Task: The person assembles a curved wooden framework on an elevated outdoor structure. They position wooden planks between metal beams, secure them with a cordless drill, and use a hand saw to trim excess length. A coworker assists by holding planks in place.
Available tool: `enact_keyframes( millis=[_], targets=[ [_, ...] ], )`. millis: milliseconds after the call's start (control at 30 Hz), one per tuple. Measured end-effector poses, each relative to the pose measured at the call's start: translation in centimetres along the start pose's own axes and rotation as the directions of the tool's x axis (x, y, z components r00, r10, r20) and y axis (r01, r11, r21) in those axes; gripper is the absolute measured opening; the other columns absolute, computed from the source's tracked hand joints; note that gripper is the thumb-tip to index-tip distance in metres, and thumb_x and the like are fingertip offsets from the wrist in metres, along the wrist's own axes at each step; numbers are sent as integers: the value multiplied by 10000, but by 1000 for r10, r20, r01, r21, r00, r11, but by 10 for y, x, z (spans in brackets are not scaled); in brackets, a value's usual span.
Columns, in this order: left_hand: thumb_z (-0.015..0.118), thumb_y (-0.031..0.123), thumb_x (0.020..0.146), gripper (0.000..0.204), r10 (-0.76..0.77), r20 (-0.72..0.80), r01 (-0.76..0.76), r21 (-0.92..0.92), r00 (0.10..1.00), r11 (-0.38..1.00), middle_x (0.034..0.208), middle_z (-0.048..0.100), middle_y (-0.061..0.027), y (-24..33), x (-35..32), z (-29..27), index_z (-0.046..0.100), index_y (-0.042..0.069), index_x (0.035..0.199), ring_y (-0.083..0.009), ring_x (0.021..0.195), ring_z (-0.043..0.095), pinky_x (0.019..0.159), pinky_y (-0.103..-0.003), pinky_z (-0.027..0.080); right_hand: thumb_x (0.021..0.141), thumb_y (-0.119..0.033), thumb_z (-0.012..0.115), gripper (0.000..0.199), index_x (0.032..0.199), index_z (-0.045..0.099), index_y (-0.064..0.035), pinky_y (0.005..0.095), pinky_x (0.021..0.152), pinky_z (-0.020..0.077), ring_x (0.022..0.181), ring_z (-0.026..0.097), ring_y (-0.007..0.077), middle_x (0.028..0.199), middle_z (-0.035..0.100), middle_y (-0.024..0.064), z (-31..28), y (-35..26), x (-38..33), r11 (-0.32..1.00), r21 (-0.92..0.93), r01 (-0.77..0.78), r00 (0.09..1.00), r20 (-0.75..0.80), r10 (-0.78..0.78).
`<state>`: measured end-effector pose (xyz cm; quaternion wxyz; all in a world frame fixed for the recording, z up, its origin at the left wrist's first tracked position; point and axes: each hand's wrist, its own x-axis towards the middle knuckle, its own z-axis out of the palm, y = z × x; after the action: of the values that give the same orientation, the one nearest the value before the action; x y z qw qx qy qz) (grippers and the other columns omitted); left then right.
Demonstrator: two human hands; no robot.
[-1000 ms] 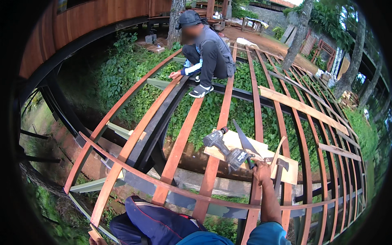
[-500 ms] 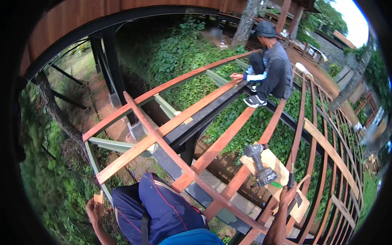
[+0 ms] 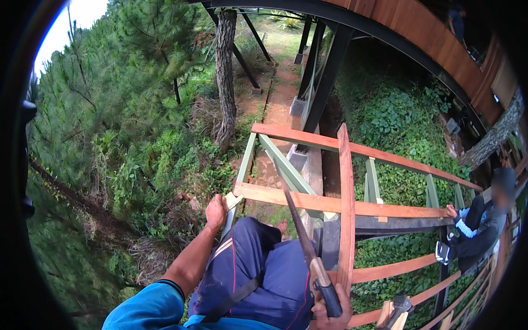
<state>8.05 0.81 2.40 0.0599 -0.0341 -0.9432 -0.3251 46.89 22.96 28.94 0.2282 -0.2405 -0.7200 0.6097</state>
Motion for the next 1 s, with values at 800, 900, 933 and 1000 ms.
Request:
enact_keyframes(
  millis=[800, 900, 933, 1000],
  targets=[
    [465, 325, 1056, 328, -209, -58, 211, 28, 976, 977, 861, 703, -199, 13, 12, 20, 577, 50, 918, -406, 796, 700, 698, -542, 549, 843, -130, 821, 513, 1315, 657, -13, 406, 845, 599, 985, 737, 352, 1133, 737, 189, 109, 16, 70, 686, -458, 565, 741, 648, -176],
    [462, 327, 1056, 328, -225, -39, 226, 39, 974, 973, 845, 703, -205, 14, 12, 19, 577, 51, 919, -414, 776, 700, 681, -552, 546, 831, -129, 832, 523, 1305, 657, 5, 407, 846, 602, 981, 741, 349, 1131, 737, 198, 106, 26, 73, 669, -471, 576, 728, 667, -158],
    [461, 328, 1056, 329, -220, -44, 222, 55, 974, 973, 840, 703, -208, 14, 12, 19, 577, 52, 920, -417, 769, 700, 675, -555, 545, 829, -125, 833, 522, 1301, 657, 13, 408, 848, 602, 980, 742, 348, 1135, 736, 201, 105, 29, 74, 659, -466, 590, 722, 671, -172],
    [456, 328, 1058, 333, -223, -48, 225, 46, 974, 973, 839, 703, -213, 14, 12, 19, 577, 50, 920, -424, 769, 700, 670, -561, 544, 825, -117, 834, 521, 1292, 656, 30, 411, 851, 602, 979, 744, 346, 1142, 734, 208, 101, 34, 74, 639, -458, 618, 708, 677, -199]
  ],
)
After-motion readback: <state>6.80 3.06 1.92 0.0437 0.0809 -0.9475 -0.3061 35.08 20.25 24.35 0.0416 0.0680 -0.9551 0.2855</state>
